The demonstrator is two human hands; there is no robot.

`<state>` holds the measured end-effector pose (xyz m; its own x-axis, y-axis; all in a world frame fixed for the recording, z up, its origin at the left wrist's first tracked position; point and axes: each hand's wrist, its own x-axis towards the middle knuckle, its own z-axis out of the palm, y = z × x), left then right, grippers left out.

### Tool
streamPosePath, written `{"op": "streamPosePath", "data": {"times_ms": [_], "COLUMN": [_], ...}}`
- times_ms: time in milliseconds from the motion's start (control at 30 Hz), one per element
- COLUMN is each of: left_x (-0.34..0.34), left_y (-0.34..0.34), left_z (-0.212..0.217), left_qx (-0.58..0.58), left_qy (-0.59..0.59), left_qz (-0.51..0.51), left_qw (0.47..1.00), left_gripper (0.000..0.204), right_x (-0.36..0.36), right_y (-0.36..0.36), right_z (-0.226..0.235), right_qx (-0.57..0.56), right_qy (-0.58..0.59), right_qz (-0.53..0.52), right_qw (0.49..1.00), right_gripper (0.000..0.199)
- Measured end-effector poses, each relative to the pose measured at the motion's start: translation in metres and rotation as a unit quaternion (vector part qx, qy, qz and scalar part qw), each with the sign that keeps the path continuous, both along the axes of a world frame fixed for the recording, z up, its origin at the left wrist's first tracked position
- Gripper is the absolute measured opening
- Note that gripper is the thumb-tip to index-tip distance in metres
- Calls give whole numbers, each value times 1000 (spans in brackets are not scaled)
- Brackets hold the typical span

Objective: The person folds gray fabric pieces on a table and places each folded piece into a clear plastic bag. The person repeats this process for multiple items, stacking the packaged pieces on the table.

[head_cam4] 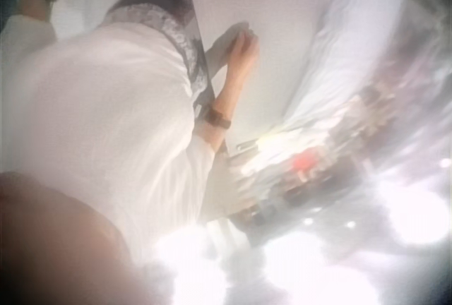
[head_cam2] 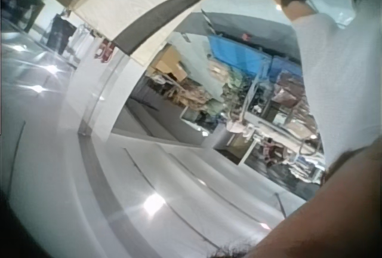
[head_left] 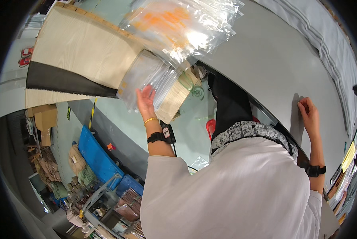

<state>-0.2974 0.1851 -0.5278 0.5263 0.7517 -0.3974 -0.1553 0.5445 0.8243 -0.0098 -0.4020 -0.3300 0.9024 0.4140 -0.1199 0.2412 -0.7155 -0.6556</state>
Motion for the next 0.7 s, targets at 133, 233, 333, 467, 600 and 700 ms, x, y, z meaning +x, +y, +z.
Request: {"op": "streamPosePath", "data": {"times_ms": [133, 233, 333, 467, 600, 700], "left_x": [10, 16, 15, 6, 42, 117], "left_y": [4, 13, 33, 48, 26, -18], "left_z": [-7, -14, -23, -4, 79, 158], "left_qx": [109, 176, 226, 236, 386, 469], "left_qy": [213, 293, 316, 322, 263, 169], "left_qz": [-263, -262, -319, -305, -27, -25], "left_qw": [935, 902, 864, 865, 884, 866], "left_gripper": [46, 44, 39, 32, 35, 35], "right_x": [-4, -11, -14, 13, 91, 157], "right_y": [4, 5, -6, -61, -138, -169], "right_z": [0, -1, -5, -5, 6, 6], "right_qx": [-59, -18, 14, -24, 10, 2], "right_qy": [-20, -64, -113, -100, -205, -322], "right_qz": [-39, -12, 31, -47, -231, -271], "right_qw": [997, 998, 993, 994, 951, 907], "right_gripper": [10, 9, 9, 10, 11, 10]}}
